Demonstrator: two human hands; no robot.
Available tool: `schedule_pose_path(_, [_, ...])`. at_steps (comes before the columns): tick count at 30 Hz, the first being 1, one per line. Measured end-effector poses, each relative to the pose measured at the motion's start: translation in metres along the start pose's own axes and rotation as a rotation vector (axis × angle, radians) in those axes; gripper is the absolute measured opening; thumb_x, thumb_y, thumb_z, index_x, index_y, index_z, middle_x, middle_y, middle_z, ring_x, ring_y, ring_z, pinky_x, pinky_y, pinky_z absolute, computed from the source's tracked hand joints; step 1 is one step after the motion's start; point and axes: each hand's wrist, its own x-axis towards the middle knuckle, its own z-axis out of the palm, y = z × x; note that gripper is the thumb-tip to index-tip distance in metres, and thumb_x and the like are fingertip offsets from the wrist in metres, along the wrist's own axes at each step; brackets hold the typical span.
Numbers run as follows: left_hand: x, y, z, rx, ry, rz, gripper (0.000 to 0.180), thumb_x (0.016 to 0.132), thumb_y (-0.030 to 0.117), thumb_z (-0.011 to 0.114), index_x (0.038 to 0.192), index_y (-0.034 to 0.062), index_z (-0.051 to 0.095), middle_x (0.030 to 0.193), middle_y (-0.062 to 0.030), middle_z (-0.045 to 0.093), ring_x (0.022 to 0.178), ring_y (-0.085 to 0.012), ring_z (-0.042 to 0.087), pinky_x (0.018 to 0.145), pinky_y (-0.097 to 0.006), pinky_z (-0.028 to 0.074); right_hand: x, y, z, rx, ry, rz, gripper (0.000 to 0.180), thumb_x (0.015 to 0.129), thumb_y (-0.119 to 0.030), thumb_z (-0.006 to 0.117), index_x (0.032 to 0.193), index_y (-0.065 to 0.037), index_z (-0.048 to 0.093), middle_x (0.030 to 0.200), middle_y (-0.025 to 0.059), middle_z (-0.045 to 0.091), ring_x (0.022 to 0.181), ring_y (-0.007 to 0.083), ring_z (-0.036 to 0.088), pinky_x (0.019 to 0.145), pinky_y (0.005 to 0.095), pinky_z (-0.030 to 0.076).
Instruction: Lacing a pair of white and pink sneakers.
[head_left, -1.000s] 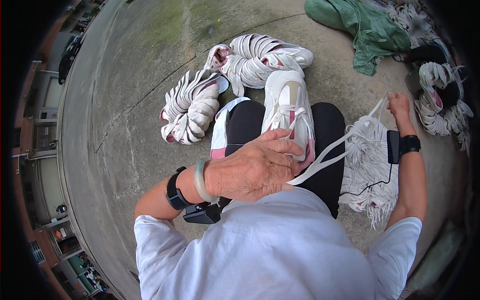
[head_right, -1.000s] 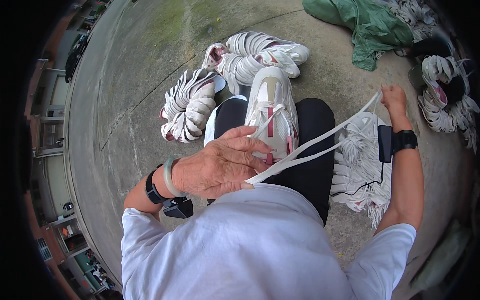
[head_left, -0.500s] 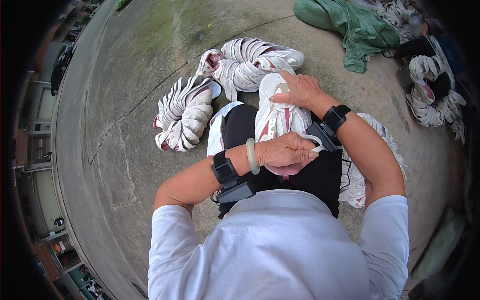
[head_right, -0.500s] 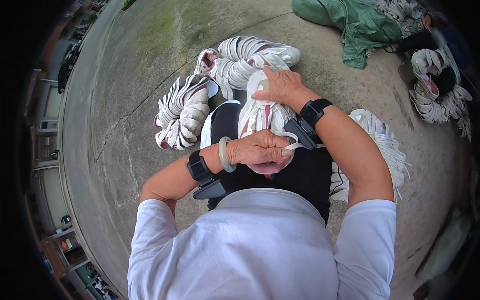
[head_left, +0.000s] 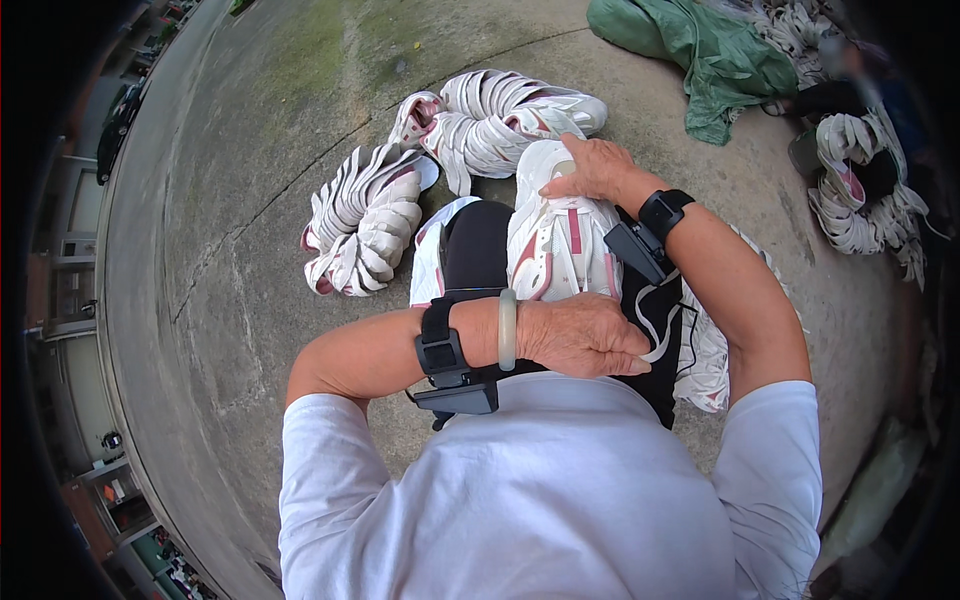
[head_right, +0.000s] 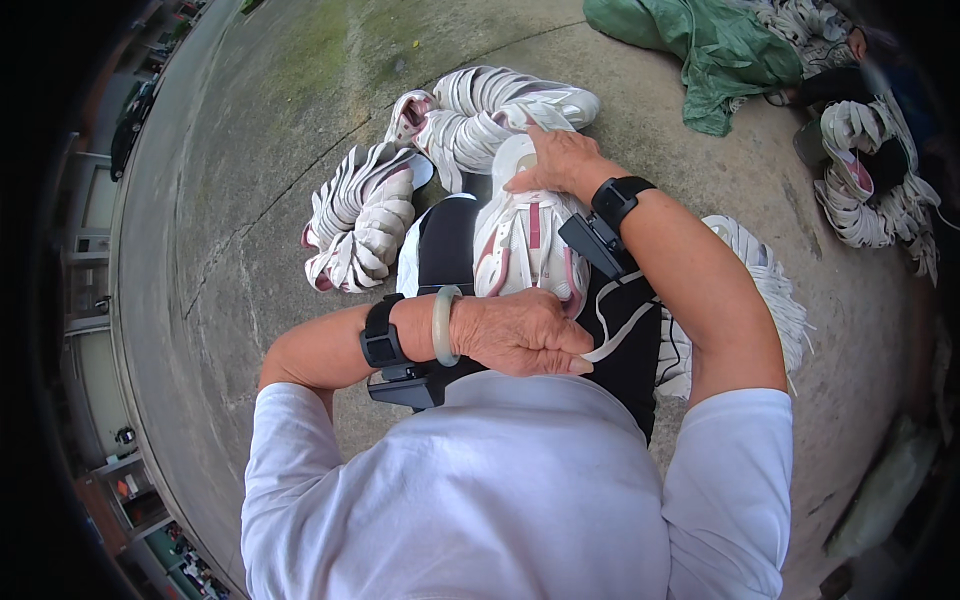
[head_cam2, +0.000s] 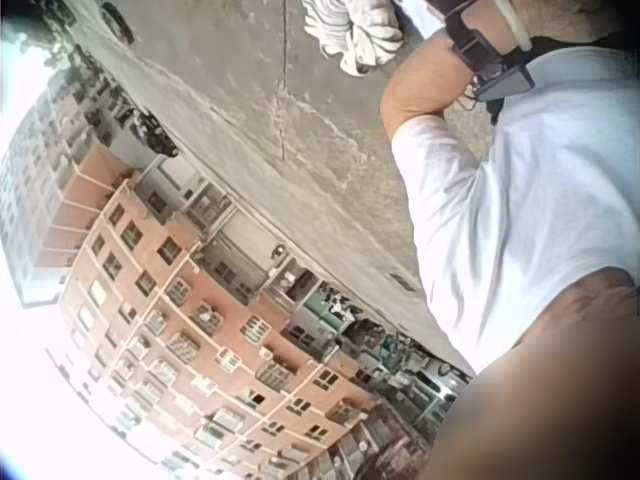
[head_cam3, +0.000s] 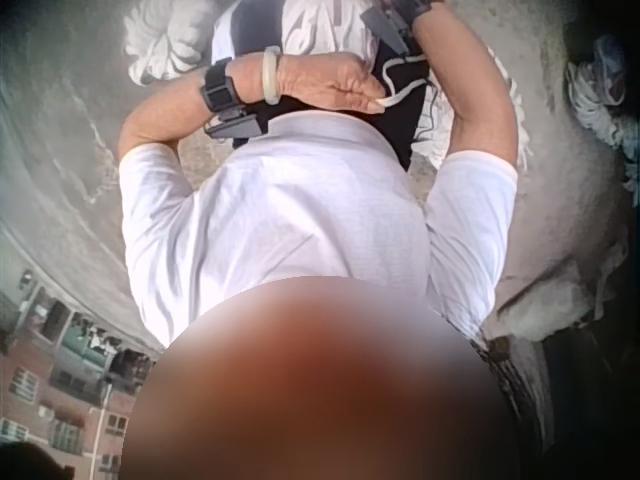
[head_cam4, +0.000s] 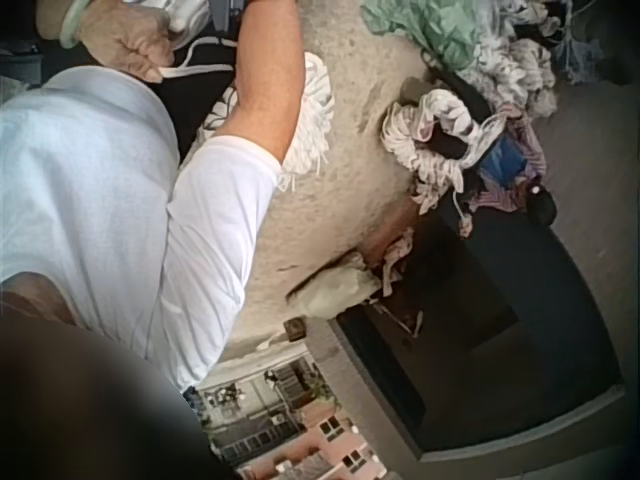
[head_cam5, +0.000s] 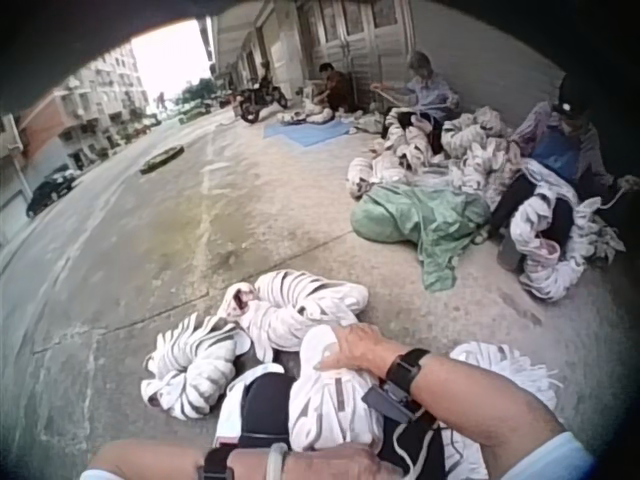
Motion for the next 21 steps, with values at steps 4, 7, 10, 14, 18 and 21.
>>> schedule_pose_path(4, [-0.008,-0.042,0.022,0.037,-0.009,-0.079,0.032,0.092,0.021,0.049,0.067,0.002,0.042,0.057,-0.0137,0.043,0.055,-0.0321,0.047,0.052,-0.037,0.037,-0.001,-0.003,0.004,-0.029,0.043,-0.009,0.092,0.059,-0.063,0.067,0.126,-0.005,0.042,0.113,0.0231,0.056,0.107,0.0357,0.054,0.09,0.0412,0.042])
schedule_pose_path(7, [-0.009,-0.065,0.027,-0.014,0.02,-0.103,0.03,0.091,0.018,0.049,0.067,0.0008,0.044,0.056,-0.013,0.041,0.052,-0.0285,0.041,0.052,-0.034,0.036,-0.002,-0.008,0.004,-0.036,0.006,-0.005,0.091,0.06,-0.064,0.066,0.125,-0.004,0.043,0.113,0.0234,0.056,0.107,0.0355,0.054,0.089,0.0416,0.042])
schedule_pose_path(10, [-0.013,-0.069,0.029,-0.095,0.038,-0.145,0.03,0.091,0.016,0.049,0.067,-0.0001,0.043,0.056,-0.0116,0.037,0.051,-0.0232,0.035,0.051,-0.033,0.035,-0.003,-0.011,0.007,-0.032,0.0,-0.01,0.09,0.061,-0.063,0.065,0.125,-0.003,0.042,0.112,0.0236,0.056,0.106,0.0354,0.054,0.089,0.0414,0.042])
schedule_pose_path(14, [-0.005,-0.075,0.031,-0.115,0.014,-0.164,0.031,0.092,0.017,0.049,0.066,-0.0004,0.043,0.056,-0.0107,0.037,0.051,-0.0212,0.036,0.052,-0.032,0.035,-0.007,-0.01,0.006,-0.059,0.011,0.012,0.087,0.059,-0.058,0.069,0.123,-0.004,0.045,0.111,0.021,0.058,0.107,0.0311,0.055,0.09,0.0379,0.043])
schedule_pose_path(18, [0.004,-0.073,0.033,-0.241,-0.079,-0.26,0.032,0.092,0.018,0.049,0.066,-0.0006,0.043,0.055,-0.0067,0.036,0.053,-0.0161,0.035,0.052,-0.031,0.035,-0.013,-0.005,0.008,-0.007,0.014,0.04,0.089,0.059,-0.059,0.069,0.125,-0.004,0.043,0.111,0.0218,0.057,0.107,0.0322,0.054,0.09,0.0386,0.042])
schedule_pose_path(21, [0.015,-0.037,0.026,-0.339,-0.06,-0.138,0.033,0.092,0.02,0.049,0.066,-0.0004,0.043,0.055,-0.0051,0.035,0.053,-0.0142,0.035,0.052,-0.031,0.034,-0.017,0.002,0.011,0.014,0.034,0.046,0.091,0.059,-0.059,0.069,0.127,-0.005,0.041,0.112,0.0221,0.057,0.107,0.0331,0.054,0.09,0.0387,0.042])
